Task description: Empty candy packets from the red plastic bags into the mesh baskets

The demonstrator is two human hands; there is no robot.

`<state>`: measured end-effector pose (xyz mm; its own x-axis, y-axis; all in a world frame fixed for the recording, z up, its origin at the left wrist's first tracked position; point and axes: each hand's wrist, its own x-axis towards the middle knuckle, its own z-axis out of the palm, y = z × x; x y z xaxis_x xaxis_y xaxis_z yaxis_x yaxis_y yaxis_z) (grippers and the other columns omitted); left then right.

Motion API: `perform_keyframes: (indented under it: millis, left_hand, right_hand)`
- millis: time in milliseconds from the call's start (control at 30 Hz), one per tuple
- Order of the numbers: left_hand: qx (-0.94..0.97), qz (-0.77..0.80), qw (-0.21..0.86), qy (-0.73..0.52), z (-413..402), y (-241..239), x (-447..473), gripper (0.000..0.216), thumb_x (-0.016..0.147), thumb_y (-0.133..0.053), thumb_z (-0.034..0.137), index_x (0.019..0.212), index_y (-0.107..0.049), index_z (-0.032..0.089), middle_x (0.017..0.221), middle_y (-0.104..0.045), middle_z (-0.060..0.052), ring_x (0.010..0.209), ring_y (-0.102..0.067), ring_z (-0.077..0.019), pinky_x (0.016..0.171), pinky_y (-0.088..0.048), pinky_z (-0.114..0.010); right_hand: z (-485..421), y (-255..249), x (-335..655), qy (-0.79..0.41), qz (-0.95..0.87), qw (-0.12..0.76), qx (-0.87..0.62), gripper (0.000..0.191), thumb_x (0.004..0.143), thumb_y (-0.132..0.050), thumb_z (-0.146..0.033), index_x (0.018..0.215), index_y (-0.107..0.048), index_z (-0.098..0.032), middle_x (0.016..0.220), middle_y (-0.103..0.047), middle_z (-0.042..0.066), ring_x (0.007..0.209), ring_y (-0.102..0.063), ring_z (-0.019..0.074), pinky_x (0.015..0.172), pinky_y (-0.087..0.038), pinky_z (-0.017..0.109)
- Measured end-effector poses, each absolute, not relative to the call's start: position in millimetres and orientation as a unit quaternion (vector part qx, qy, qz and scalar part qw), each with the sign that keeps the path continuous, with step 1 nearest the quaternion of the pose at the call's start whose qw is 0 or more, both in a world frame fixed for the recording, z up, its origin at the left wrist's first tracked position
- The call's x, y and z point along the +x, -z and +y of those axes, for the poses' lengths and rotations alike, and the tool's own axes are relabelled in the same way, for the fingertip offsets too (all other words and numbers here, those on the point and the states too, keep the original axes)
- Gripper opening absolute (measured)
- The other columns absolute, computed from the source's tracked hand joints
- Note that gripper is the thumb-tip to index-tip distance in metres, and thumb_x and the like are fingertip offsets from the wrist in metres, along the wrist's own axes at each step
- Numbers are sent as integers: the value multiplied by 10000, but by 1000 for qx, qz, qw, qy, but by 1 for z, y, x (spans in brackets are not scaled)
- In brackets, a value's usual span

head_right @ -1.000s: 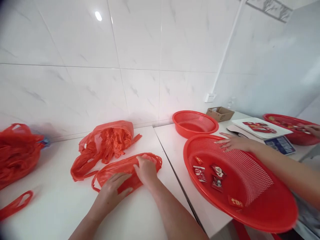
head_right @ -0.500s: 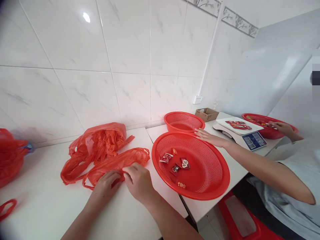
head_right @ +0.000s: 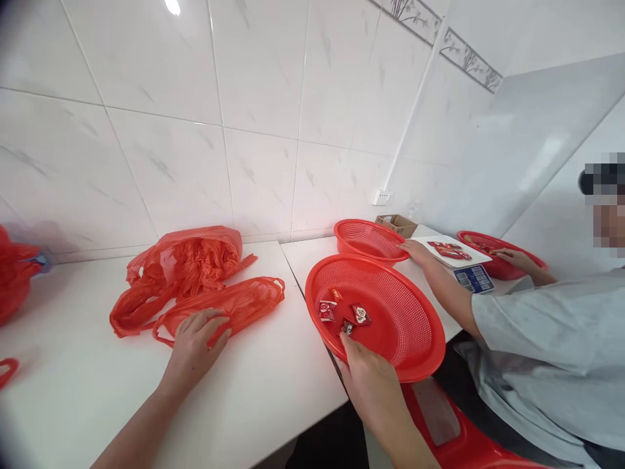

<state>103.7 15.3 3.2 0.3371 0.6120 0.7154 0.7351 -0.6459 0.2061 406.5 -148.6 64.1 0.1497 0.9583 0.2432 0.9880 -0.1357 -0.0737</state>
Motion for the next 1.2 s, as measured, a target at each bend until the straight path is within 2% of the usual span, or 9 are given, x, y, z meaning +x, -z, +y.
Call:
perform_keyframes:
  millis: [167, 400, 500, 633, 733, 833, 933, 1033, 1200]
  left_hand:
    - [-811, -389, -71, 430, -1, -2, 130, 161, 858, -493, 249, 947, -621, 208, 1034, -605, -73, 982, -562, -215, 868, -444, -381]
    - [-697, -307, -536, 366, -36, -3, 205, 610, 808, -568, 438, 1335, -333, 240, 1061, -581, -76, 787, -565, -152, 695, -473, -313]
    - [-631, -238, -651, 348, -43, -7, 226, 577, 826, -546, 454, 1308, -342, 212, 930, -611, -58, 721, -562, -138, 642, -431, -277]
    - [-588, -202, -702, 347, -45, -9, 228, 405, 807, -602, 393, 1131, -467, 191, 934, -626, -56, 724, -554, -130, 630, -401, -253]
    - [-572, -178, -718, 355, -46, -8, 224, 402, 780, -646, 349, 1109, -477, 191, 982, -623, -59, 754, -555, -136, 633, -405, -250]
    - [-557, -164, -735, 350, -46, -5, 222, 386, 784, -647, 329, 1102, -485, 183, 947, -626, -55, 775, -561, -146, 659, -414, -261]
    - [-554, -173, -736, 348, -45, -1, 222, 389, 770, -666, 314, 1098, -502, 183, 948, -628, -54, 811, -565, -158, 668, -409, -259]
    - [-558, -183, -733, 344, -43, 2, 222, 403, 760, -676, 299, 1111, -510, 189, 976, -629, -61, 832, -568, -166, 660, -407, -256]
    - [-556, -181, -732, 348, -42, 4, 220, 420, 759, -675, 288, 1135, -516, 193, 1019, -628, -74, 898, -579, -193, 697, -430, -279]
  right_hand:
    - [-160, -49, 387, 56, -678, 37, -732, 525, 788, -418, -54, 1289, -511, -184, 1055, -693, 114, 847, -686, 240, 709, -549, 318]
    - [-172, -29, 381, 19, -701, 92, -707, 513, 806, -413, -71, 1295, -511, -188, 1248, -600, 103, 1090, -601, 234, 899, -506, 362]
    - [-176, -31, 383, -24, -698, 108, -708, 518, 816, -433, -104, 1326, -482, -180, 1296, -562, 102, 1147, -558, 234, 958, -467, 381]
    - [-179, -44, 385, -124, -683, 106, -712, 539, 829, -532, -302, 1351, -456, -188, 1371, -487, 102, 1245, -466, 257, 1030, -395, 407]
    - [-178, -53, 395, -194, -684, 108, -695, 540, 860, -486, -424, 1366, -428, -245, 1425, -424, 61, 1307, -393, 222, 1050, -371, 375]
    - [-175, -58, 413, -145, -659, 104, -731, 474, 869, -459, -396, 1317, -481, -241, 1391, -458, 78, 1267, -442, 236, 1010, -406, 390]
    - [-170, -61, 432, -53, -619, 78, -780, 356, 855, -462, -345, 1159, -591, -213, 1213, -593, 115, 1098, -575, 273, 887, -480, 421]
    - [-165, -59, 441, -53, -596, 51, -799, 306, 842, -469, -319, 1088, -616, -211, 1073, -662, 114, 985, -631, 283, 807, -503, 421]
    - [-155, -49, 423, -166, -621, 109, -759, 596, 804, -515, -329, 1374, -385, -209, 1360, -490, 122, 1259, -454, 265, 987, -411, 430]
